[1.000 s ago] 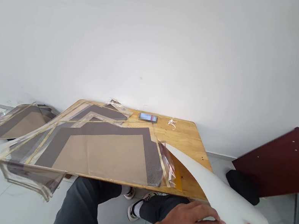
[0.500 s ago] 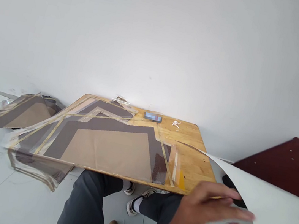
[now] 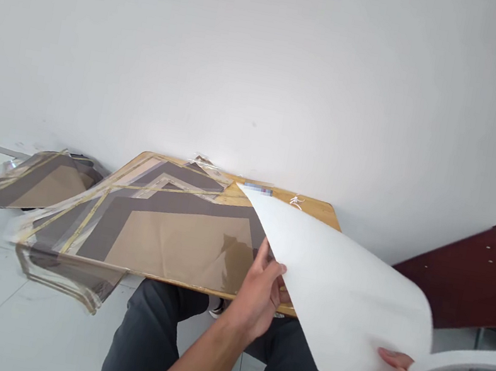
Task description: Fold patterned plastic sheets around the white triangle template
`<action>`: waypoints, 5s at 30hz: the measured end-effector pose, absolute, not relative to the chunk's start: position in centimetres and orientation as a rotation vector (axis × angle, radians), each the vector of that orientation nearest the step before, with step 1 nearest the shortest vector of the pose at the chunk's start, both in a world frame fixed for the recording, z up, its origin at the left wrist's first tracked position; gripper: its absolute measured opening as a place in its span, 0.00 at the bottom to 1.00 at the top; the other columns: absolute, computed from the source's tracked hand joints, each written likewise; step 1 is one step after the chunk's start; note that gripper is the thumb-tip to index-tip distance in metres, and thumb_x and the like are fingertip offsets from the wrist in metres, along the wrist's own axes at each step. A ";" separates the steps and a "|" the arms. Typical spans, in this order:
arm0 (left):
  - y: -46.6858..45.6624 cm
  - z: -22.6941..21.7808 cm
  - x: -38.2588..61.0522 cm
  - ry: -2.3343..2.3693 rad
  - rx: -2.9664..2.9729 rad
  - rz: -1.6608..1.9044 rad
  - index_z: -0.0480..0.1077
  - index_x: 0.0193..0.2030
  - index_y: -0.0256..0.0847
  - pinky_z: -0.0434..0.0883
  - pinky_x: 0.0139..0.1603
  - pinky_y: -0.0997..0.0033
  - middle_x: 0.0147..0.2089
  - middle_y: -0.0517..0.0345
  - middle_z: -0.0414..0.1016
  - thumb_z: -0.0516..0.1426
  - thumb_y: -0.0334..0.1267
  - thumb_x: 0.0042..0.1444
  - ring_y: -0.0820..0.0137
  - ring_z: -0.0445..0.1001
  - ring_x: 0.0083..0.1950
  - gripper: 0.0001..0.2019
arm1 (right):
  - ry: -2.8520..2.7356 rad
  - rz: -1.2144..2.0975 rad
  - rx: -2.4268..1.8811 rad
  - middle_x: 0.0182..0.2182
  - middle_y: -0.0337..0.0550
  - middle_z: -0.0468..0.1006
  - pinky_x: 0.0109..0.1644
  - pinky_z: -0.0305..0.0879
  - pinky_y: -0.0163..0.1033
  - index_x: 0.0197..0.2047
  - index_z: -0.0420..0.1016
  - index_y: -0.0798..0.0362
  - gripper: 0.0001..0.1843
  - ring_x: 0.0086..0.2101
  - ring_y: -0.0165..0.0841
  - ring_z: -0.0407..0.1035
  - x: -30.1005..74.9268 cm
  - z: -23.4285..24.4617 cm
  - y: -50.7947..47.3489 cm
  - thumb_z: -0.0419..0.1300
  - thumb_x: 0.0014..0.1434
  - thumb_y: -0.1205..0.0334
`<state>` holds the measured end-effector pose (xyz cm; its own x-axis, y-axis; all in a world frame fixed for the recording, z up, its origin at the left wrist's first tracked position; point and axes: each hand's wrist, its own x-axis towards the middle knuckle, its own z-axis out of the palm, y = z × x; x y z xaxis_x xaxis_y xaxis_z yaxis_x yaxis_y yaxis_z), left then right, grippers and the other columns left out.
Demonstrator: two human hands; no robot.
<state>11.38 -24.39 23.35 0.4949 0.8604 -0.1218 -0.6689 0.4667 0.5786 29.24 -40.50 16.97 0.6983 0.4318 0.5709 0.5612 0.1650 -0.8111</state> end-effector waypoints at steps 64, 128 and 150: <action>-15.9 -1.6 -17.6 0.981 2.615 0.377 0.72 0.71 0.65 0.76 0.70 0.54 0.74 0.62 0.72 0.59 0.42 0.73 0.55 0.72 0.74 0.23 | -1.494 0.013 -2.127 0.50 0.50 0.80 0.48 0.69 0.44 0.51 0.79 0.49 0.19 0.41 0.39 0.76 47.6 -1.1 -14.1 0.53 0.73 0.46; -18.2 -0.2 -9.0 0.978 2.665 0.404 0.72 0.70 0.58 0.68 0.75 0.43 0.77 0.55 0.65 0.58 0.46 0.75 0.53 0.62 0.78 0.20 | -0.701 0.556 -2.040 0.21 0.37 0.72 0.30 0.58 0.38 0.30 0.76 0.51 0.24 0.25 0.33 0.63 37.8 5.1 -31.7 0.64 0.58 0.36; -17.2 -0.3 -0.2 0.930 2.560 0.434 0.73 0.70 0.55 0.62 0.78 0.41 0.76 0.52 0.64 0.57 0.48 0.74 0.53 0.58 0.79 0.20 | -0.642 0.275 -1.993 0.36 0.40 0.75 0.43 0.70 0.43 0.56 0.75 0.51 0.28 0.35 0.36 0.70 37.6 0.5 -31.5 0.66 0.63 0.39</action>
